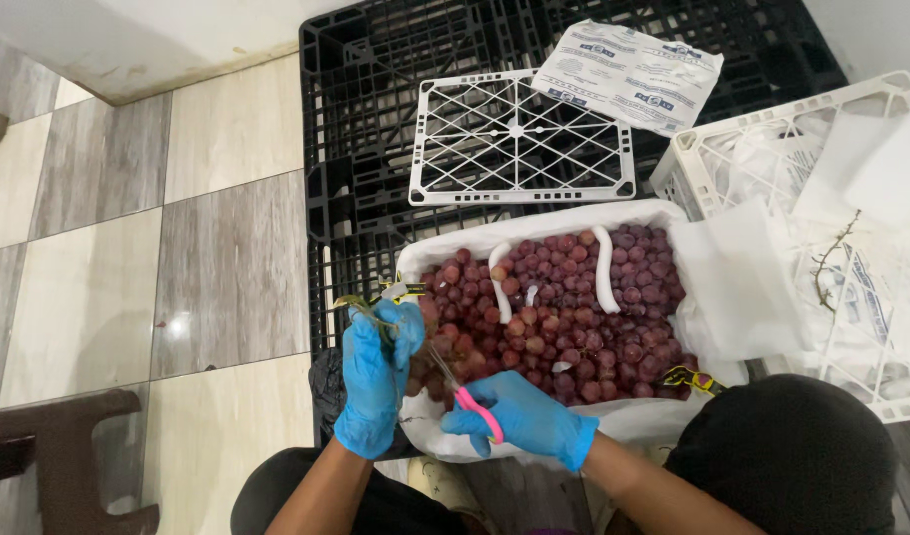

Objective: The person uses pink scissors to trim stems and remove unwanted parts from bunches of red grapes in a white styrofoam container. The cut stems are placed into a nearby white crate.

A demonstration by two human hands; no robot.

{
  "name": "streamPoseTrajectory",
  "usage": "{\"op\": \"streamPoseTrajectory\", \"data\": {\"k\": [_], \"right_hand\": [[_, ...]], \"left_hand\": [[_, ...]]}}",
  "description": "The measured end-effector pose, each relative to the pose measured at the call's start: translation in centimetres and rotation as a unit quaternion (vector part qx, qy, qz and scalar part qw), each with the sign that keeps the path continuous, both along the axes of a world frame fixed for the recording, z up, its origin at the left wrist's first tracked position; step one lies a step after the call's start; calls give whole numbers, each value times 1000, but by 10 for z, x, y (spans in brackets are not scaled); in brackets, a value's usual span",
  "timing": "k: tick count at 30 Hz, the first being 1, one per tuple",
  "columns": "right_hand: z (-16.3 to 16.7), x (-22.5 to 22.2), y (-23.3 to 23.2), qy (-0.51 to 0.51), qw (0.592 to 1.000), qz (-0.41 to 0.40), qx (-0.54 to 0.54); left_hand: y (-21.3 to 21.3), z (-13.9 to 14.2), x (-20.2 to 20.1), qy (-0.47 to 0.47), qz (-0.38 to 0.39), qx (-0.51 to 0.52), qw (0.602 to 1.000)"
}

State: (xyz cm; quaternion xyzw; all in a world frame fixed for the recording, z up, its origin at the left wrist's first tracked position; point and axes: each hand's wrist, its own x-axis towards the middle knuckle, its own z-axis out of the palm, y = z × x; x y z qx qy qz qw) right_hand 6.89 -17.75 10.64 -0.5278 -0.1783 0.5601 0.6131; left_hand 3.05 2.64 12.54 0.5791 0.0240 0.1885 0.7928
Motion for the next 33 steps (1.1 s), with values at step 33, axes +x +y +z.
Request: {"op": "streamPoseTrajectory", "data": {"k": [33], "right_hand": [[2, 3, -15, -136, 983, -20, -122]], "left_hand": [[-12, 13, -2, -33, -57, -32, 997]]}}
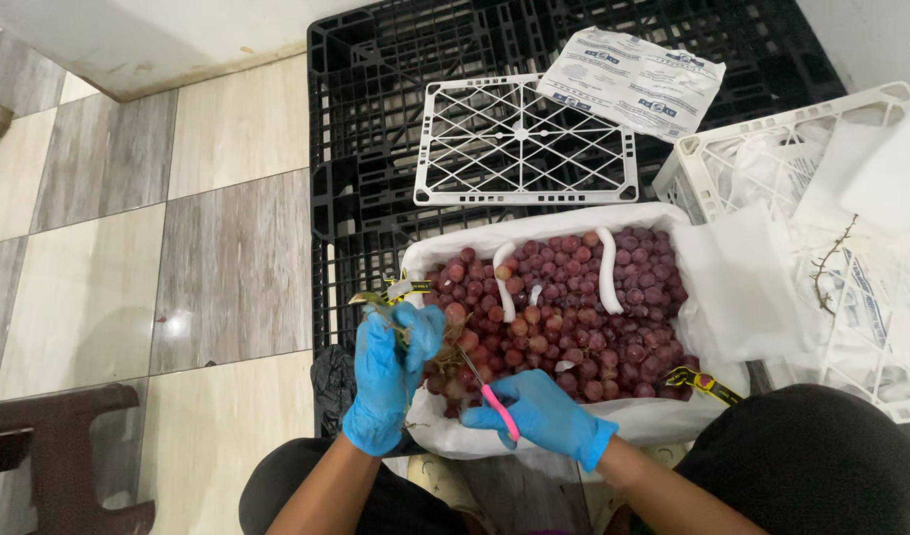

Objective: The person uses pink scissors to trim stems and remove unwanted parts from bunches of red grapes in a white styrofoam container. The cut stems are placed into a nearby white crate.

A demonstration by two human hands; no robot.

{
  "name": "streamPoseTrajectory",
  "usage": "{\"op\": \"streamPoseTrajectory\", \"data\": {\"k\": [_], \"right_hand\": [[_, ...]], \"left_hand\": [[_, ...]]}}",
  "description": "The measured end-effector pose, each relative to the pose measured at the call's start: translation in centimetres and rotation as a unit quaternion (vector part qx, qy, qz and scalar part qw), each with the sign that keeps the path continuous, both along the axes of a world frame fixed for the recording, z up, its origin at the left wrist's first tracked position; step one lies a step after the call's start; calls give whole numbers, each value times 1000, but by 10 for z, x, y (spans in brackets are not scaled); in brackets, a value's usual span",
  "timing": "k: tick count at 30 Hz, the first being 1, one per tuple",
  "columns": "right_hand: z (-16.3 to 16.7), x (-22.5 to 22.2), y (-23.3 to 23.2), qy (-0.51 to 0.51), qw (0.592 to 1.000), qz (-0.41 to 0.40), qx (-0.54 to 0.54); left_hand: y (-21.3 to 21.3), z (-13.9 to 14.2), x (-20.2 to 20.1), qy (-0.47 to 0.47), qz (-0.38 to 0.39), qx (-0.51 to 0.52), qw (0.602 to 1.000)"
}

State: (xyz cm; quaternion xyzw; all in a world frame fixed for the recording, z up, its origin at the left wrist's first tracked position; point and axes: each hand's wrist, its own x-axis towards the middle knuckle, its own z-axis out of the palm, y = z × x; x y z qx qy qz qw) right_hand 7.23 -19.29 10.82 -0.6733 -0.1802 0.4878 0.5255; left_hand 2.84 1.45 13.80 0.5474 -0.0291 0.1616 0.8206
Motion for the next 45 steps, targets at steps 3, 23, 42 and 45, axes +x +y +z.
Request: {"op": "streamPoseTrajectory", "data": {"k": [3, 23, 42, 45], "right_hand": [[2, 4, 1, 5, 1000, -1, -11], [-2, 2, -13, 25, 997, 64, -31], [-11, 3, -14, 9, 997, -58, 49], [-14, -7, -13, -109, 988, 106, 12]], "left_hand": [[-2, -3, -3, 30, -17, -14, 999], [2, 13, 5, -35, 53, 6, 998], [-1, 12, 6, 90, 162, -8, 983], [-5, 16, 8, 95, 194, -15, 976]]}}
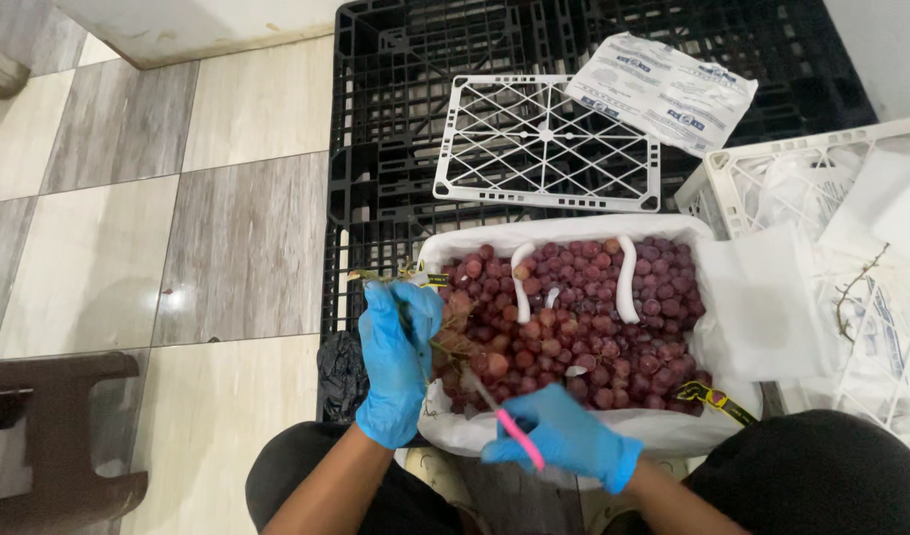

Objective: The person uses pink scissors to trim stems and remove unwanted parts from bunches of red grapes in a white styrofoam container. The cut stems are placed into a nearby white crate.

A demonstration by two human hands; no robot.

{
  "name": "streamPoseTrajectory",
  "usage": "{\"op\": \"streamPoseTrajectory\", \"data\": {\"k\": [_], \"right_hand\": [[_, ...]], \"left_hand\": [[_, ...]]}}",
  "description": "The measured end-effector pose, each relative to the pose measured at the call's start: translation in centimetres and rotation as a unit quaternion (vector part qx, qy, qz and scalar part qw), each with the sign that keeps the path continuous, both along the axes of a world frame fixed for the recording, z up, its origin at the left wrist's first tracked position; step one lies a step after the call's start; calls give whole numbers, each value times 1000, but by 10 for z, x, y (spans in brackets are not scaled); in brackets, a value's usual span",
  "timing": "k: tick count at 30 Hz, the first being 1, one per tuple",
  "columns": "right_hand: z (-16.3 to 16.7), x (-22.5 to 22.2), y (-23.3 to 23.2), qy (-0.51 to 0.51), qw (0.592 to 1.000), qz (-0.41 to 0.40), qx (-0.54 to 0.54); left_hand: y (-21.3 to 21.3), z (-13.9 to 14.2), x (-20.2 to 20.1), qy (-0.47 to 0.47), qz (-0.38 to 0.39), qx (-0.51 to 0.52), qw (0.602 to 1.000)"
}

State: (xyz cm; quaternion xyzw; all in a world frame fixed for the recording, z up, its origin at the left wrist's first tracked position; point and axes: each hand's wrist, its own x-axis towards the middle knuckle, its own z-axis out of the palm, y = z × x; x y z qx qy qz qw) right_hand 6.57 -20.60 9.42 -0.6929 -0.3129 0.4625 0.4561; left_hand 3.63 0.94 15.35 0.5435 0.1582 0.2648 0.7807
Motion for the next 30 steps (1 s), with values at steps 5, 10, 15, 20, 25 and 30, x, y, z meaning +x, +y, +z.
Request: {"op": "streamPoseTrajectory", "data": {"k": [5, 10, 15, 20, 25, 30], "right_hand": [[-2, -6, 6, 50, 995, -81, -7], [0, 3, 9, 25, 993, -104, -49], [2, 6, 11, 80, 988, -127, -37], [3, 8, 11, 63, 990, -121, -38], [7, 10, 8, 66, 990, -108, -63], [13, 11, 5, 92, 990, -91, -46]], "left_hand": [[2, 0, -1, -58, -37, 17, 997], [4, -2, -4, -60, -45, -2, 997], [2, -1, -4, -74, -61, 23, 995], [1, 1, -4, -75, -61, 0, 995], [3, 3, -3, -88, -62, 5, 994], [6, 5, -3, -93, -54, 3, 994]]}}
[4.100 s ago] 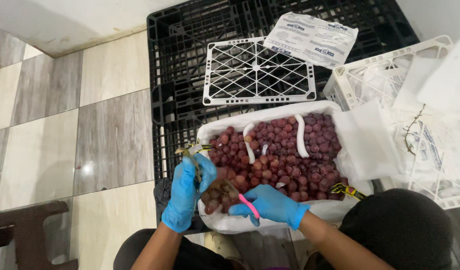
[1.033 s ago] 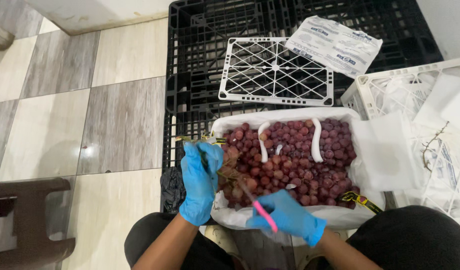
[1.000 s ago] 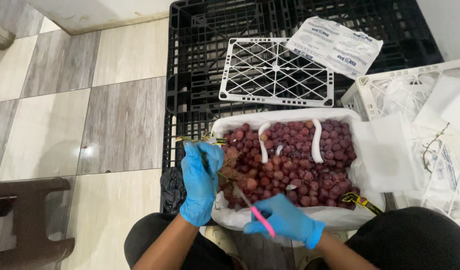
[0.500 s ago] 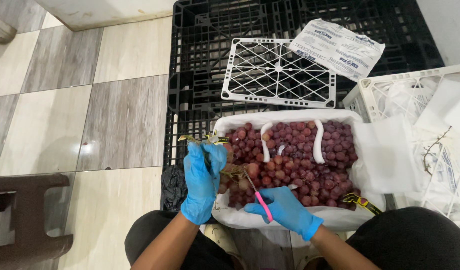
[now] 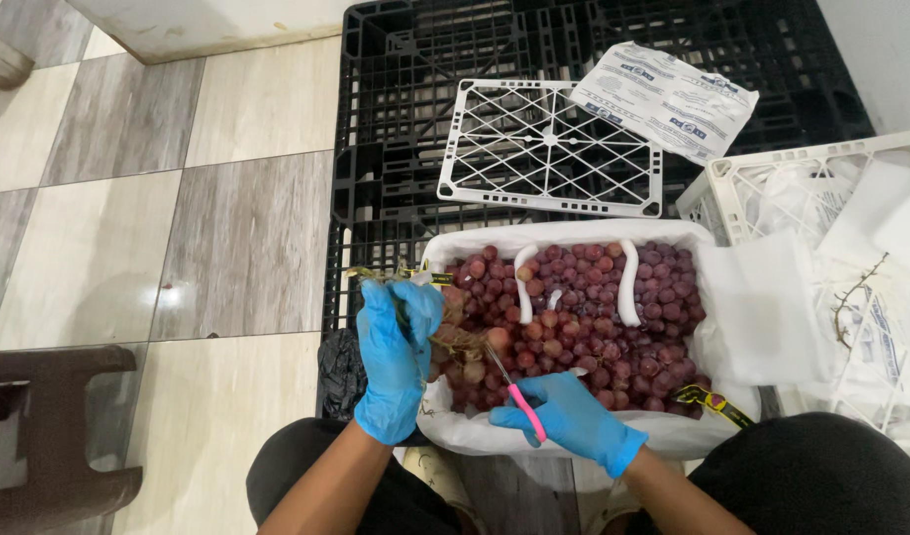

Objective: The person uses pink scissors to trim stems and remove unwanted parts from bunches of red grapes in a white styrofoam container. The cut stems are placed into a nearby white crate.

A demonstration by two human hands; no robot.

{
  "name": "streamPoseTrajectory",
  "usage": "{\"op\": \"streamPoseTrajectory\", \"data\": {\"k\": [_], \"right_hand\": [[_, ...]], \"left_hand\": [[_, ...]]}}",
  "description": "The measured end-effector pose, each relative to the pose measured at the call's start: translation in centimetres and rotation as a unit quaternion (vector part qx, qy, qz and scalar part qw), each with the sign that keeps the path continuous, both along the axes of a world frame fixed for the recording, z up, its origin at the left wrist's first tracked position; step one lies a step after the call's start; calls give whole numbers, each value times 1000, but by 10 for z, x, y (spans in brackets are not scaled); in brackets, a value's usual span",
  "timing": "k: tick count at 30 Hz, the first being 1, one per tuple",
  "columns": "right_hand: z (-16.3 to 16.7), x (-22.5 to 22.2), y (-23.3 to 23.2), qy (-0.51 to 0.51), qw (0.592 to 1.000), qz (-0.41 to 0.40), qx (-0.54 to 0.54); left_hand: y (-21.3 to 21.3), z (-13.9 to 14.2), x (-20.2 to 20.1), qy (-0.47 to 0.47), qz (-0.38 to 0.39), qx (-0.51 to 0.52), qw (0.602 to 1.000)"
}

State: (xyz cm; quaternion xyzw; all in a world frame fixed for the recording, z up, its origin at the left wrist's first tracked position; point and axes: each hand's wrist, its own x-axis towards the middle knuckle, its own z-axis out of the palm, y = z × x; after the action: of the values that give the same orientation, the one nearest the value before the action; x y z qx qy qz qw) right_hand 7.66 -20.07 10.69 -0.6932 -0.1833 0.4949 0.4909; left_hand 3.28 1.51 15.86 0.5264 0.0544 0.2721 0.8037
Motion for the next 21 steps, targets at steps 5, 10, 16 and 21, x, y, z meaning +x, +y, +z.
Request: {"op": "streamPoseTrajectory", "data": {"k": [5, 10, 16, 21], "right_hand": [[0, 0, 10, -29, 999, 7, -17], [-5, -2, 9, -101, 995, -16, -16], [-13, 2, 0, -138, 990, -37, 15], [-8, 8, -12, 105, 991, 27, 71]], "left_hand": [[-2, -1, -1, -7, -30, 3, 1000], [-2, -2, -3, 1, -38, -13, 999], [7, 1, -3, -27, -50, -66, 996], [17, 4, -5, -30, -38, -86, 995]]}}
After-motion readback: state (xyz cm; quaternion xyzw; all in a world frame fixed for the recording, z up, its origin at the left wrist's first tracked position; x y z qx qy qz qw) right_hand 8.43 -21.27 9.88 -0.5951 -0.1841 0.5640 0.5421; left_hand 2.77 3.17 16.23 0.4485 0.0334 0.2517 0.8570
